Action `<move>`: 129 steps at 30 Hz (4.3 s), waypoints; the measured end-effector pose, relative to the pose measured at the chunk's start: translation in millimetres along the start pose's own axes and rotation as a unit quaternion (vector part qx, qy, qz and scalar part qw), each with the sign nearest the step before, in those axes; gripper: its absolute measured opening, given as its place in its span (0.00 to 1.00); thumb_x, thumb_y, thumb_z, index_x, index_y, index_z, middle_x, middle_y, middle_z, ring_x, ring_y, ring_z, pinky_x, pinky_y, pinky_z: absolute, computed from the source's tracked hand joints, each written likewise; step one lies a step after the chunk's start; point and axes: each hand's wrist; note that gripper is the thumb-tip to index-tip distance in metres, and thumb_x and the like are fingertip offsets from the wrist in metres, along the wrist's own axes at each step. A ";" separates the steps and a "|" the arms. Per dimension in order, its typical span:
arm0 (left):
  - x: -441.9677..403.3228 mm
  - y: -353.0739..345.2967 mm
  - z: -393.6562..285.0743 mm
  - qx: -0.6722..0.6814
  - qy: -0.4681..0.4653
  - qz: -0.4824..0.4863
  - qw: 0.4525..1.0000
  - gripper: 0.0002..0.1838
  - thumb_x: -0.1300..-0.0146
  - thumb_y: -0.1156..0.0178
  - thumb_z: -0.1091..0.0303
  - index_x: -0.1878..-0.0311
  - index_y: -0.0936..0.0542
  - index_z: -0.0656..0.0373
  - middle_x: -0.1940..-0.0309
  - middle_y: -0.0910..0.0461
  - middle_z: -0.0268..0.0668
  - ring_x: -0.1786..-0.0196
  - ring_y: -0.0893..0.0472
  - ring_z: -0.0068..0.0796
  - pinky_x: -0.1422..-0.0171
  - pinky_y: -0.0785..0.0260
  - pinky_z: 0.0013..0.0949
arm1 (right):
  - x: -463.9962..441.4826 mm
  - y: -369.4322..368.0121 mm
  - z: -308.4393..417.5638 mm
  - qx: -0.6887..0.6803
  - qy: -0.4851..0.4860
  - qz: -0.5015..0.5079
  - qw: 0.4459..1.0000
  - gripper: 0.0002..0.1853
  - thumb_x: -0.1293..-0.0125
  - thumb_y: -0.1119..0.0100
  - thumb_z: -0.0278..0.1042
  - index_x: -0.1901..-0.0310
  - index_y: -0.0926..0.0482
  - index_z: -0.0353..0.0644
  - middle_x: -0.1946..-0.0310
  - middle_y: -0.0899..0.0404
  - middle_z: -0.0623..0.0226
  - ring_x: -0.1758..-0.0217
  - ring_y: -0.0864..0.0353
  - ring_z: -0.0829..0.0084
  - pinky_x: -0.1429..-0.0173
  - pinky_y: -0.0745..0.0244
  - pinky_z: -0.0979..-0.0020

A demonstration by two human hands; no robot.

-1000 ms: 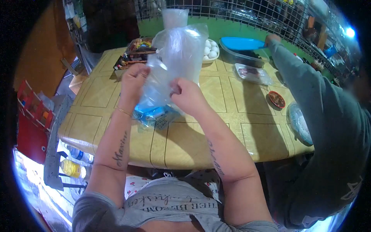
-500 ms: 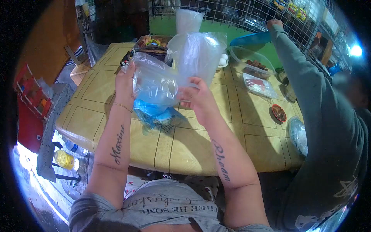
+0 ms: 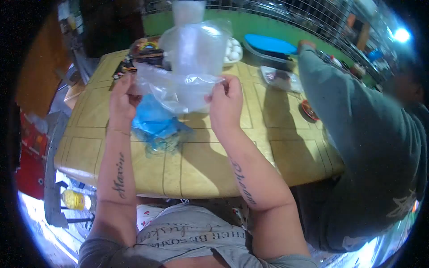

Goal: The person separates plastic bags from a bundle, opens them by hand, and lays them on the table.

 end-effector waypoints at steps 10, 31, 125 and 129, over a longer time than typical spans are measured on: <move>21.5 -13.6 -4.2 -0.064 0.134 0.100 0.984 0.10 0.35 0.37 0.59 0.55 0.20 0.52 0.65 0.19 0.29 0.61 0.20 0.26 0.57 0.25 0.38 | -19.5 16.5 2.1 0.165 0.216 -0.098 0.957 0.05 0.31 0.53 0.22 0.57 0.26 0.39 0.65 0.25 0.69 0.65 0.29 0.79 0.58 0.32 0.74; 20.0 -7.1 11.2 -0.064 0.062 0.082 0.993 0.08 0.34 0.40 0.69 0.53 0.20 0.51 0.62 0.19 0.27 0.59 0.21 0.25 0.55 0.26 0.40 | -47.2 45.9 -28.7 0.076 0.147 -0.098 0.981 0.03 0.33 0.44 0.26 0.62 0.23 0.37 0.68 0.22 0.68 0.64 0.26 0.76 0.57 0.30 0.73; 59.9 -32.0 12.0 -0.141 0.074 0.295 0.942 0.06 0.33 0.38 0.68 0.61 0.24 0.57 0.69 0.23 0.25 0.65 0.26 0.15 0.59 0.33 0.21 | 43.8 -18.5 -11.3 0.187 -0.008 0.171 0.967 0.02 0.30 0.44 0.24 0.61 0.28 0.40 0.72 0.25 0.75 0.69 0.26 0.84 0.66 0.31 0.81; 52.1 -24.1 14.9 -0.301 -0.021 0.232 0.925 0.07 0.34 0.37 0.68 0.59 0.24 0.58 0.65 0.22 0.28 0.61 0.24 0.19 0.55 0.32 0.23 | 39.7 -17.2 -19.0 0.086 0.001 0.147 0.985 0.04 0.34 0.44 0.20 0.63 0.28 0.39 0.72 0.27 0.68 0.70 0.25 0.78 0.64 0.29 0.75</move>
Point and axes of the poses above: each hand's wrist, its own x-axis away from the middle knuckle, its own y-axis out of the back of the hand, z = x × y
